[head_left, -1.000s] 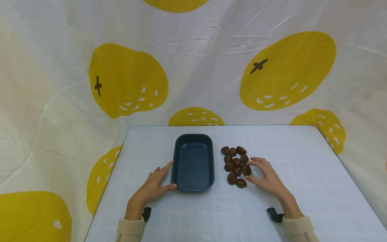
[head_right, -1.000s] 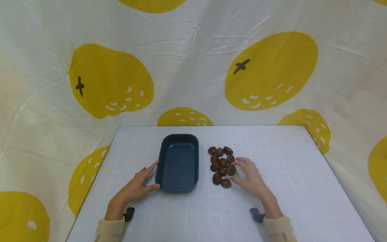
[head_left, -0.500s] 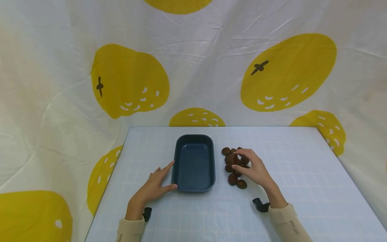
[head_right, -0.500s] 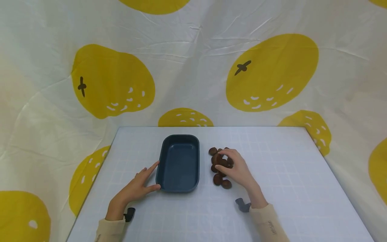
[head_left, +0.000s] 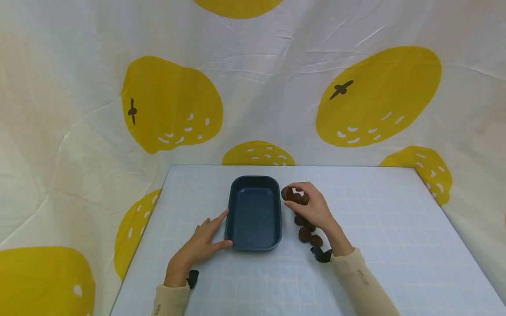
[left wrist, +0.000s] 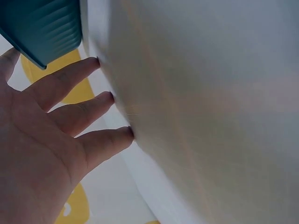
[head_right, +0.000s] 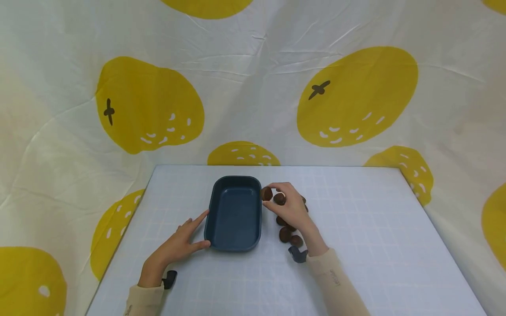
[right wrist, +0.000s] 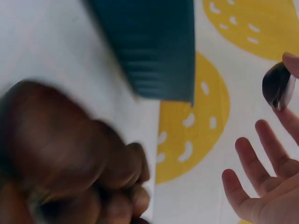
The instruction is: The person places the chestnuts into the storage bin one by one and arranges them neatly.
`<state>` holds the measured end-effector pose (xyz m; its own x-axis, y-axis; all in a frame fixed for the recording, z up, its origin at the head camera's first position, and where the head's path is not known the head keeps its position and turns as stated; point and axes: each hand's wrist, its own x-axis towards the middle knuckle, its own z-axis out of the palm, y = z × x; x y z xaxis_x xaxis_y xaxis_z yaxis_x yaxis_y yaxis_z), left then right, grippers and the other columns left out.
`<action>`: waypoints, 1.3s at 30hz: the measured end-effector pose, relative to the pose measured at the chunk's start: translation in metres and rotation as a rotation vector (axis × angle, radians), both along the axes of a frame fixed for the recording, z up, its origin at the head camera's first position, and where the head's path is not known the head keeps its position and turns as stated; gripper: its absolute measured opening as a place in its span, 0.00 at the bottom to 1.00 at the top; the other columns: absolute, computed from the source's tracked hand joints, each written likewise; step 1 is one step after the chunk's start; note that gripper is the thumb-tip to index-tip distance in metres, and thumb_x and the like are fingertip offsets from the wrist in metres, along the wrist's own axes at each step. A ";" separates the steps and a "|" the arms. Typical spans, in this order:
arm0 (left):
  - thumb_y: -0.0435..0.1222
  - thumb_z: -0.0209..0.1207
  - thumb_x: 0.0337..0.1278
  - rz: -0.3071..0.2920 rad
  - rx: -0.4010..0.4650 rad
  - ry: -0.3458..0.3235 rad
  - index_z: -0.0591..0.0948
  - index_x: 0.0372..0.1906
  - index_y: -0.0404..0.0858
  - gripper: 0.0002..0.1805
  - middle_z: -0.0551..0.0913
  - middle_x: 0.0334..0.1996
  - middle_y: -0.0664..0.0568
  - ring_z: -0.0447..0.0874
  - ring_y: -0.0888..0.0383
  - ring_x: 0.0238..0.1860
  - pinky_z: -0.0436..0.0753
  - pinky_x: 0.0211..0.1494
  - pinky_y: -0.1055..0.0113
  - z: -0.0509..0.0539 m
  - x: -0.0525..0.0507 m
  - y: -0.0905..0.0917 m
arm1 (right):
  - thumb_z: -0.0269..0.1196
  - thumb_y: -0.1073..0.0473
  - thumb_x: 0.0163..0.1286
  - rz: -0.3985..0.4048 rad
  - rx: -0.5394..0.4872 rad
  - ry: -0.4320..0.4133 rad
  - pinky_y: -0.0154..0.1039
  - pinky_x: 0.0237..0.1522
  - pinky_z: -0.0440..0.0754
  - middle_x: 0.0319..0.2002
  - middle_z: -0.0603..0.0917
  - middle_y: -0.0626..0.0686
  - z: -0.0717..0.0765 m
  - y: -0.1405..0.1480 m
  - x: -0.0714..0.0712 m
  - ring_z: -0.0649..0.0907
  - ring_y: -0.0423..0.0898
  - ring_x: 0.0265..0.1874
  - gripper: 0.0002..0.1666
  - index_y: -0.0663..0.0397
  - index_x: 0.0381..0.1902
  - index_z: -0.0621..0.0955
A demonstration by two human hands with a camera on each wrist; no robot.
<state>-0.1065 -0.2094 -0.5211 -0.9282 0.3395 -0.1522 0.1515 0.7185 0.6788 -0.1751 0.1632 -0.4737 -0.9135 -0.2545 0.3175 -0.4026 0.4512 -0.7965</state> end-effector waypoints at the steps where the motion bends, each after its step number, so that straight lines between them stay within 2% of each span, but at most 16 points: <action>1: 0.64 0.66 0.51 0.000 0.002 0.001 0.51 0.80 0.66 0.53 0.54 0.78 0.56 0.44 0.29 0.75 0.40 0.70 0.29 0.000 0.000 0.000 | 0.75 0.53 0.61 0.003 0.001 -0.003 0.58 0.53 0.76 0.54 0.79 0.52 0.003 -0.004 -0.002 0.77 0.53 0.53 0.28 0.48 0.59 0.81; 5: 0.63 0.66 0.52 0.002 0.006 0.000 0.51 0.79 0.66 0.53 0.54 0.78 0.56 0.44 0.29 0.75 0.40 0.70 0.29 0.000 0.001 0.000 | 0.75 0.51 0.61 0.026 -0.002 -0.019 0.53 0.48 0.81 0.56 0.78 0.52 0.012 -0.017 -0.012 0.76 0.51 0.54 0.30 0.47 0.61 0.80; 9: 0.65 0.65 0.51 0.004 -0.002 -0.003 0.50 0.79 0.68 0.53 0.54 0.78 0.58 0.44 0.30 0.75 0.40 0.71 0.30 -0.001 0.001 0.000 | 0.75 0.52 0.61 0.044 0.030 0.034 0.50 0.51 0.79 0.56 0.78 0.52 0.021 -0.033 -0.022 0.77 0.53 0.54 0.30 0.49 0.60 0.80; 13: 0.67 0.64 0.50 0.008 -0.009 -0.007 0.50 0.79 0.69 0.53 0.54 0.78 0.59 0.44 0.30 0.75 0.41 0.71 0.30 -0.001 0.001 0.000 | 0.75 0.54 0.61 0.051 0.034 0.075 0.51 0.56 0.76 0.55 0.80 0.54 0.031 -0.051 -0.031 0.78 0.57 0.54 0.30 0.54 0.59 0.81; 19: 0.66 0.65 0.50 0.018 -0.013 -0.011 0.50 0.78 0.70 0.52 0.54 0.78 0.59 0.44 0.31 0.75 0.42 0.70 0.29 -0.001 0.000 0.001 | 0.73 0.52 0.63 0.063 0.036 0.030 0.55 0.56 0.77 0.57 0.80 0.57 0.038 -0.081 -0.045 0.78 0.59 0.54 0.31 0.56 0.61 0.80; 23: 0.65 0.65 0.51 0.013 -0.014 -0.008 0.50 0.79 0.69 0.53 0.55 0.78 0.58 0.45 0.30 0.75 0.41 0.70 0.29 -0.001 -0.001 0.002 | 0.73 0.51 0.64 0.059 0.034 -0.008 0.52 0.54 0.79 0.58 0.79 0.57 0.032 -0.098 -0.055 0.79 0.57 0.54 0.31 0.55 0.62 0.80; 29: 0.66 0.65 0.50 0.012 -0.016 0.001 0.51 0.79 0.68 0.53 0.56 0.78 0.56 0.46 0.29 0.75 0.43 0.70 0.28 -0.001 -0.001 0.002 | 0.72 0.52 0.65 0.036 -0.011 -0.048 0.48 0.55 0.78 0.56 0.78 0.57 0.014 -0.121 -0.066 0.78 0.57 0.55 0.28 0.56 0.60 0.80; 34: 0.66 0.64 0.51 0.002 -0.017 0.005 0.51 0.79 0.66 0.53 0.56 0.78 0.55 0.46 0.29 0.75 0.43 0.70 0.28 -0.001 -0.001 0.001 | 0.72 0.53 0.65 0.012 0.000 -0.058 0.49 0.54 0.79 0.53 0.81 0.58 0.000 -0.134 -0.069 0.79 0.55 0.52 0.25 0.57 0.57 0.82; 39: 0.66 0.64 0.51 0.003 -0.022 0.009 0.51 0.80 0.65 0.53 0.56 0.78 0.54 0.47 0.29 0.74 0.44 0.69 0.28 -0.001 0.000 0.001 | 0.73 0.52 0.63 -0.060 0.048 -0.115 0.52 0.52 0.78 0.50 0.82 0.58 -0.011 -0.144 -0.068 0.80 0.55 0.49 0.27 0.56 0.57 0.82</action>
